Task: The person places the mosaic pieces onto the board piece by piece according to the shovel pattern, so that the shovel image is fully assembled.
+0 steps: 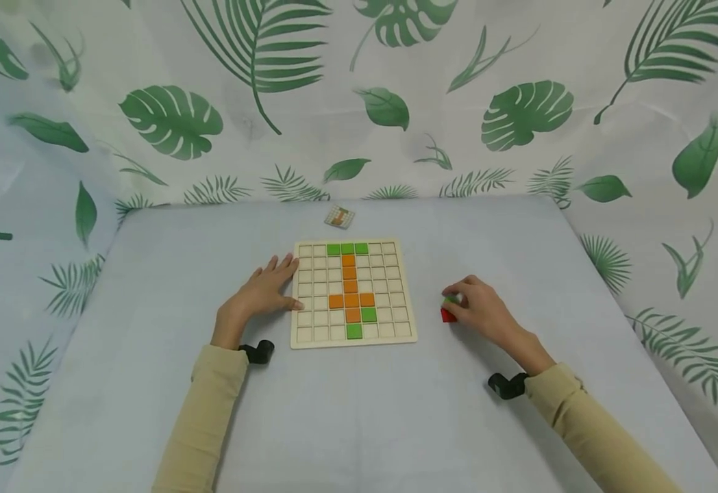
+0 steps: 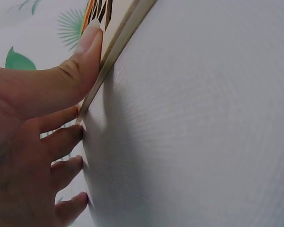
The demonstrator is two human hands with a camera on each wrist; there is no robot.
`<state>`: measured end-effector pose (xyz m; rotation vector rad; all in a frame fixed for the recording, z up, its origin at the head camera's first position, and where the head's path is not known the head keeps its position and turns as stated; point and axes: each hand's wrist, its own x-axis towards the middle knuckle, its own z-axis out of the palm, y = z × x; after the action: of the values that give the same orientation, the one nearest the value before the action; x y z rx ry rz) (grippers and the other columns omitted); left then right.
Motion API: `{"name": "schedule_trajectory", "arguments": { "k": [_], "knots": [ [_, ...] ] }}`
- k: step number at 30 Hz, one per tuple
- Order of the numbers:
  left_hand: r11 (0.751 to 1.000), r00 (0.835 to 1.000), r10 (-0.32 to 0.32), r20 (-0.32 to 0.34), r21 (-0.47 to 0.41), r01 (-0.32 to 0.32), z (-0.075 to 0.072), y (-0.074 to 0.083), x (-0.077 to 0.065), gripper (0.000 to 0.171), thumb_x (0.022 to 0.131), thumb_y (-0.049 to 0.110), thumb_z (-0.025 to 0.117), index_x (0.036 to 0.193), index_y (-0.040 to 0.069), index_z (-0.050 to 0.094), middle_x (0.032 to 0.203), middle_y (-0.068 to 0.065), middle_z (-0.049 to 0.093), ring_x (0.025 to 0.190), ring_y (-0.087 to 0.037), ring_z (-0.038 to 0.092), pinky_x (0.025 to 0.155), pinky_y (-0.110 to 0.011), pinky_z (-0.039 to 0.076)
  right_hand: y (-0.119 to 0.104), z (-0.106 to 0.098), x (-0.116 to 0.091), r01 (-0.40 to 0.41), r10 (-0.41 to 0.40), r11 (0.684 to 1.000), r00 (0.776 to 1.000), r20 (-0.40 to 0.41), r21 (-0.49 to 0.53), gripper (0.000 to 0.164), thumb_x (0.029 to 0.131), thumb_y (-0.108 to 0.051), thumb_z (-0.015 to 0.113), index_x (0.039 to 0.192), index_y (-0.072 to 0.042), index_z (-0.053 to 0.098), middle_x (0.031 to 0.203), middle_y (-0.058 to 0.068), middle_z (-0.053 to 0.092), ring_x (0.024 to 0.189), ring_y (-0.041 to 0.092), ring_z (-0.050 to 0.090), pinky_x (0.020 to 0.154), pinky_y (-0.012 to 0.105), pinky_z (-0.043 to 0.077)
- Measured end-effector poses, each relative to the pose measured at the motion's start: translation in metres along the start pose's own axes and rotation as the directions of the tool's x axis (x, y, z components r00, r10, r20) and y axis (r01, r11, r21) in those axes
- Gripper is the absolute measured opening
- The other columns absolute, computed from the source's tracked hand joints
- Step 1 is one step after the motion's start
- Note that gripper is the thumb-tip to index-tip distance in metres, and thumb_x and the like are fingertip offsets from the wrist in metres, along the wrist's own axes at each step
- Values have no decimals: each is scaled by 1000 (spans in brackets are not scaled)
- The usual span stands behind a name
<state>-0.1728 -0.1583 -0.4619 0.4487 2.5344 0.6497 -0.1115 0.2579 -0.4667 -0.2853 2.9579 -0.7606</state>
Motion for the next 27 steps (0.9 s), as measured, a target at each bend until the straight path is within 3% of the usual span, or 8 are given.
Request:
{"name": "schedule_trajectory", "arguments": {
  "k": [15,22,27],
  "knots": [
    [1000,1000,-3,-1,-12,3,5,-4,-2,97,94,32,75,165,4,13,173,-16,5,160,-40,-3,129,-58,0,-3,2,0,24,-24,1000,1000,14,6,18,88,-4,78,102,3,69,98,15,68,79,23,61,64,27,51],
    [1000,1000,-8,3,4,8,3,-1,-2,97,96,33,73,165,6,12,173,-15,5,160,-39,-3,129,-58,0,-4,1,4,93,-91,993,995,-39,67,11,90,-1,76,99,1,69,91,12,73,76,21,66,63,26,53],
    [1000,1000,-9,2,1,9,1,0,0,97,95,32,74,165,6,13,173,-15,5,160,-39,-4,129,-58,0,-7,4,6,161,-156,984,986,-62,76,15,92,1,73,106,0,72,96,12,75,76,18,67,66,28,55]
  ]
}}
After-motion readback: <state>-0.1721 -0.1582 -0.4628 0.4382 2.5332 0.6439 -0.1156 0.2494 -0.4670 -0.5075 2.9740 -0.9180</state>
